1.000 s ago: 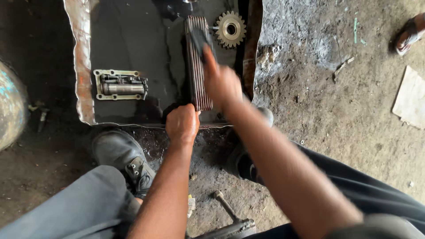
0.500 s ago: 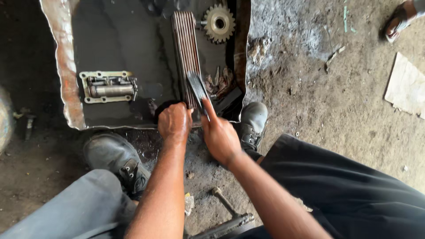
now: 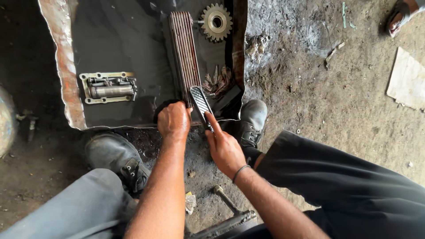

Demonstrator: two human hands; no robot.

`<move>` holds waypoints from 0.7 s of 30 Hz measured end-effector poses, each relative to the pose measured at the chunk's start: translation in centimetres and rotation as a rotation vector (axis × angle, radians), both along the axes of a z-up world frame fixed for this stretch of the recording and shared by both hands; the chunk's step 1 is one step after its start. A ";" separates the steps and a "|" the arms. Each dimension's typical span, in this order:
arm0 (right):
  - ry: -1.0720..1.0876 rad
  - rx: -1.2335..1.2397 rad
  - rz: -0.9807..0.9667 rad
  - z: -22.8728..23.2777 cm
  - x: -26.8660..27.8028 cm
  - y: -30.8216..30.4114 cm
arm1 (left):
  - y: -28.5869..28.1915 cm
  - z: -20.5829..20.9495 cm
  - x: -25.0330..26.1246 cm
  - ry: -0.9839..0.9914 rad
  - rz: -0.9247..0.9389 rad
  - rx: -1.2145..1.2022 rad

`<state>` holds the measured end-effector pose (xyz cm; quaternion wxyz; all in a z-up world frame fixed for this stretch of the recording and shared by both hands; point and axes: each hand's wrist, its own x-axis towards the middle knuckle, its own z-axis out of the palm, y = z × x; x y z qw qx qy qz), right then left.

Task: The person scrubs a metal engine component with a wire brush, then uses a small black block to rub the surface of a cylindrical part. They continue scrubbing the engine component with the wire brush, flipping it over to clean both sides.

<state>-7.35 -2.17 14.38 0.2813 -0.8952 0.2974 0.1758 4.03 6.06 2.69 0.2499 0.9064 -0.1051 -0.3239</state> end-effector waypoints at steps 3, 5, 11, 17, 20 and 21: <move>-0.049 -0.011 -0.007 0.0 -0.3 0.2 | 0.1 0.5 -0.1 0.009 -0.011 0.026; -0.081 -0.089 0.026 0.1 0.2 0.0 | 0.0 0.8 0.2 0.014 -0.028 0.040; 0.075 -0.102 0.025 0.9 -1.0 1.4 | -0.2 1.6 0.4 0.073 -0.005 0.069; 0.087 -0.094 -0.029 0.0 -0.8 1.1 | -0.3 1.6 0.4 0.057 -0.044 0.093; 0.025 -0.061 -0.011 -0.9 1.5 -0.3 | -0.3 1.0 0.3 0.068 -0.033 0.086; -0.040 -0.069 0.005 -1.3 2.8 -0.9 | -0.2 0.8 0.1 0.037 -0.070 0.081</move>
